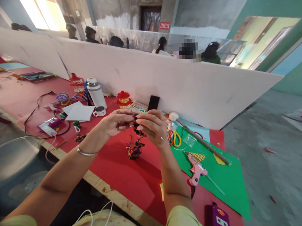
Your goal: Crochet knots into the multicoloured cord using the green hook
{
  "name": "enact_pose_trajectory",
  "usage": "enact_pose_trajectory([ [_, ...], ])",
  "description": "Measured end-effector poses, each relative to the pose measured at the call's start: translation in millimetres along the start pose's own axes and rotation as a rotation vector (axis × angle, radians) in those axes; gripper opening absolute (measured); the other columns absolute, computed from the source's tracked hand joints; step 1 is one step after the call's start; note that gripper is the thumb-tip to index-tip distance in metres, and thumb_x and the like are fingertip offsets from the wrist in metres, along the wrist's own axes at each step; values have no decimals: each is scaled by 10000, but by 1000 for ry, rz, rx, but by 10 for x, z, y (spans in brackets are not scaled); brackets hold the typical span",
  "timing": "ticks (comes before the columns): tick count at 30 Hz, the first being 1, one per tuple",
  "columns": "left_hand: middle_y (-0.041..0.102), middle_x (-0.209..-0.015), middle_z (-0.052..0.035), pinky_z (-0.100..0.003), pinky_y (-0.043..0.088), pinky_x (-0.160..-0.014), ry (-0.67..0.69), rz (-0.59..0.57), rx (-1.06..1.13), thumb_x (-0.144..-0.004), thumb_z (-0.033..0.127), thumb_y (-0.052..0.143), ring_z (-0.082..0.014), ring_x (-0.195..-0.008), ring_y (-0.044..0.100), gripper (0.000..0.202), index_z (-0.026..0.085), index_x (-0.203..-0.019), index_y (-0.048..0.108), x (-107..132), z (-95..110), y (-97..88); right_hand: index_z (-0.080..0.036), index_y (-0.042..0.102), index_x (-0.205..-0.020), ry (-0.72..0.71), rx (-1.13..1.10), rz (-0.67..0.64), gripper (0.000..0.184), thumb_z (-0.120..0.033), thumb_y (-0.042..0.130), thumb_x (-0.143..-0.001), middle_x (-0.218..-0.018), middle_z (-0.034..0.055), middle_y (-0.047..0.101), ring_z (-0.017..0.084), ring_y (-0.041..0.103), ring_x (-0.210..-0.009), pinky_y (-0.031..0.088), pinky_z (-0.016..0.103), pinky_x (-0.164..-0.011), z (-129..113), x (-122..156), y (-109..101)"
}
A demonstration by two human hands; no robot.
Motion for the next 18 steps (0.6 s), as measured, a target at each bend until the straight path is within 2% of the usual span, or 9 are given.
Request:
enact_pose_trajectory([
  [4, 745, -698, -60, -192, 373, -441, 114, 57, -219, -638, 193, 887, -87, -542, 582, 213, 145, -843, 857, -21, 1, -53, -373, 790, -1106, 119, -185, -180, 167, -408, 702, -969, -1077, 1, 849, 268, 746, -1046, 582, 522, -972, 9, -85, -174],
  [7, 748, -694, -55, -207, 415, -459, 147, 43, -327, -631, 176, 875, -96, -541, 578, 188, 151, -817, 858, -31, 3, -74, -341, 810, -995, 203, -246, -200, 116, -369, 700, -969, -999, 0, 851, 251, 758, -1003, 570, 511, -1009, -24, -109, -276],
  [10, 722, -642, -53, -218, 442, -463, 104, 6, -315, -627, 190, 872, -109, -527, 584, 183, 140, -802, 853, -24, 13, -88, -320, 809, -890, 275, -339, -156, 129, -366, 712, -961, -921, -2, 845, 242, 766, -939, 557, 524, -1049, -29, -85, -256],
  [14, 726, -666, -58, -215, 436, -455, 56, -48, -190, -621, 238, 901, -106, -523, 592, 240, 135, -833, 852, -1, -18, -46, -326, 798, -856, 337, -543, 0, 181, -462, 720, -948, -874, -3, 837, 242, 765, -874, 594, 528, -985, 53, -14, -46],
  [16, 722, -687, -44, -207, 407, -439, 79, -15, -121, -618, 248, 909, -89, -511, 567, 300, 139, -892, 853, 2, -68, 6, -334, 794, -889, 336, -545, 79, 200, -502, 705, -950, -911, 4, 838, 247, 763, -915, 607, 525, -960, 96, 8, 63],
  [18, 704, -687, -16, -202, 398, -442, 180, 93, -101, -627, 234, 905, -77, -517, 549, 376, 145, -988, 849, -2, -125, 62, -336, 797, -933, 314, -426, 112, 185, -494, 702, -953, -960, 13, 838, 253, 753, -976, 603, 523, -965, 114, 16, 126],
])
Point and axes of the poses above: each hand's wrist, its own x-axis away from the middle knuckle, its own y-axis out of the palm, z = x × y, the point moved 1 cm from there along -x, towards the middle knuckle
